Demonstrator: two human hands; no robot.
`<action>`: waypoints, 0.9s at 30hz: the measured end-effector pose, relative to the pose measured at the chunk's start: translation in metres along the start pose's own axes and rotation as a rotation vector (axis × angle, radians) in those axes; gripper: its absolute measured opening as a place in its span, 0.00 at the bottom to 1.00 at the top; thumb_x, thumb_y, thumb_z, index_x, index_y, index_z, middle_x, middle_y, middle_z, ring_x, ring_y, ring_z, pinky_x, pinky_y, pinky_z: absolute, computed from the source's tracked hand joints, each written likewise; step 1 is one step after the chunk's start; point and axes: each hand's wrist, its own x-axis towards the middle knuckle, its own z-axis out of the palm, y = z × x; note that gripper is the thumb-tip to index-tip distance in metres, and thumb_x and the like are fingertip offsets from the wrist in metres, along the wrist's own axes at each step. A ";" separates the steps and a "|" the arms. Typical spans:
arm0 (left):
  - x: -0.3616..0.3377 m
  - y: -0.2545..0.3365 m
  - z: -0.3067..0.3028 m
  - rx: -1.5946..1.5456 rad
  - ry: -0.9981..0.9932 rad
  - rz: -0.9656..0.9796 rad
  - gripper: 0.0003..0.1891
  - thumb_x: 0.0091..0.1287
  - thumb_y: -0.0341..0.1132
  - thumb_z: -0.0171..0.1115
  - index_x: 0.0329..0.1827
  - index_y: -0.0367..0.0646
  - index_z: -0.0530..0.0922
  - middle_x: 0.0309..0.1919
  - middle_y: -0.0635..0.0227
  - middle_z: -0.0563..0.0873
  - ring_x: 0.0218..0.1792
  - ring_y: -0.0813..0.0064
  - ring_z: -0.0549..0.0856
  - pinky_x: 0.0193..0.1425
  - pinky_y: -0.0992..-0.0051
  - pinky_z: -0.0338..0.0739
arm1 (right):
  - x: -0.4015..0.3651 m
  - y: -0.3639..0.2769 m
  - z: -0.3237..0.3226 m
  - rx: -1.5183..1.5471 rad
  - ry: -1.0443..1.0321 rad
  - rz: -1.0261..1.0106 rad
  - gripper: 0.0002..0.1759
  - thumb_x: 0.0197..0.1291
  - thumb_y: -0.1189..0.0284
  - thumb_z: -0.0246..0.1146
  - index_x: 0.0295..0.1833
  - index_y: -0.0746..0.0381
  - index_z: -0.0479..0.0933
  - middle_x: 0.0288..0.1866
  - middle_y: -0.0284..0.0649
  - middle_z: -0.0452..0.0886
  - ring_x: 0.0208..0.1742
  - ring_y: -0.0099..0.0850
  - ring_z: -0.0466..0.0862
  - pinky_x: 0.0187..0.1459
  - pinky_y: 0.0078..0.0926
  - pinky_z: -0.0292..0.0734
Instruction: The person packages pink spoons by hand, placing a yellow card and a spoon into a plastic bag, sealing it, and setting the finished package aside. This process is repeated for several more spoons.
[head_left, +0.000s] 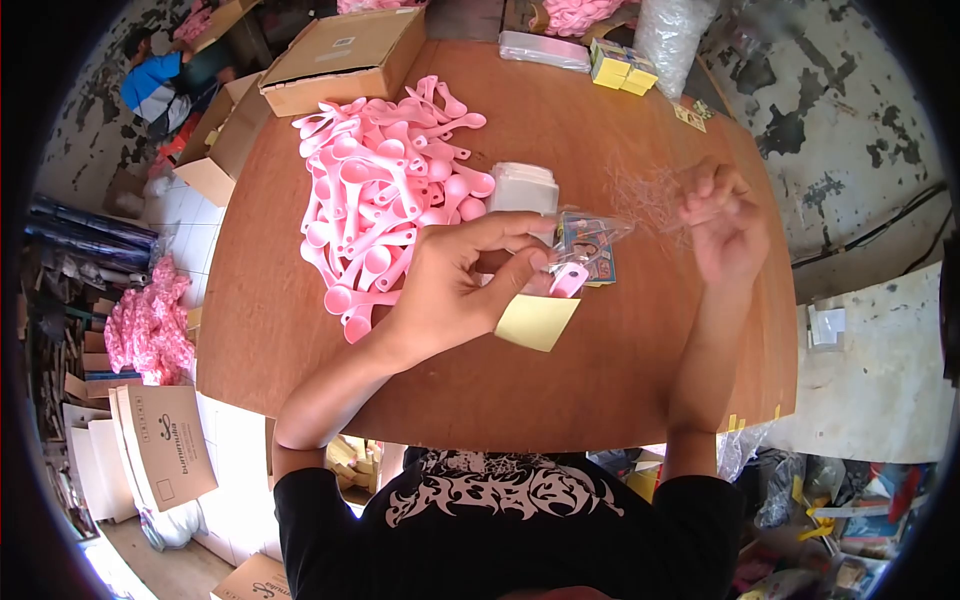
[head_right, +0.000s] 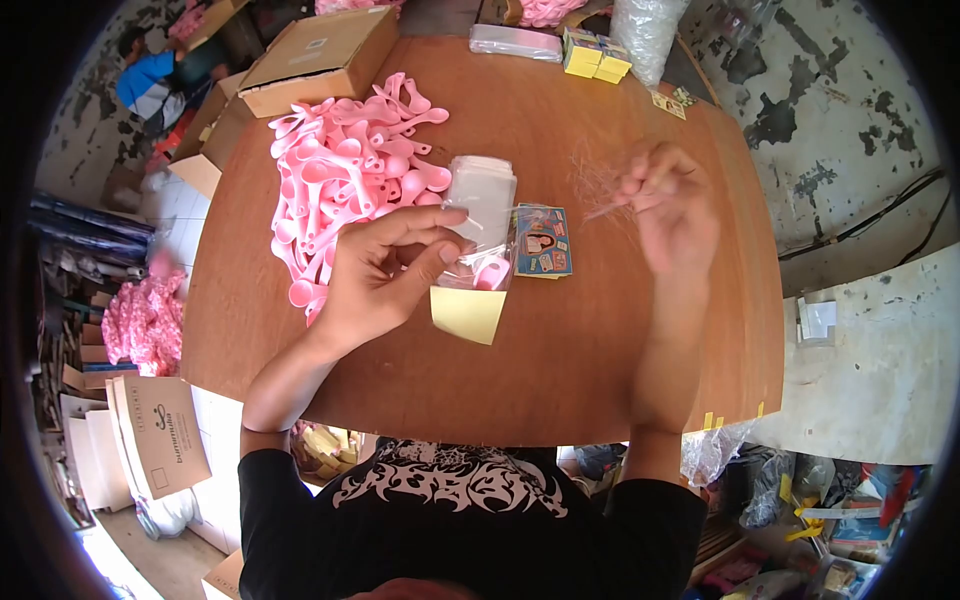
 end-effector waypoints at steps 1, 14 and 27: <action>0.000 0.000 -0.001 0.066 0.029 0.010 0.15 0.69 0.20 0.60 0.58 0.32 0.78 0.40 0.59 0.90 0.40 0.79 0.88 0.44 0.80 0.84 | 0.006 -0.002 -0.020 0.258 -0.055 0.052 0.05 0.55 0.76 0.56 0.33 0.65 0.78 0.37 0.40 0.79 0.32 0.29 0.79 0.36 0.25 0.75; 0.014 -0.029 -0.003 0.214 0.164 0.023 0.13 0.65 0.23 0.65 0.52 0.33 0.82 0.34 0.57 0.90 0.32 0.78 0.90 0.32 0.77 0.84 | -0.025 0.036 0.006 -1.046 -0.032 0.084 0.13 0.60 0.72 0.69 0.49 0.65 0.83 0.43 0.39 0.87 0.40 0.27 0.84 0.45 0.25 0.78; 0.016 -0.038 -0.025 0.026 -0.078 -0.142 0.22 0.63 0.28 0.72 0.59 0.33 0.76 0.38 0.67 0.87 0.40 0.83 0.85 0.45 0.81 0.81 | -0.051 0.061 0.057 -0.412 0.036 0.519 0.10 0.66 0.74 0.66 0.45 0.71 0.81 0.38 0.39 0.86 0.36 0.20 0.84 0.37 0.17 0.80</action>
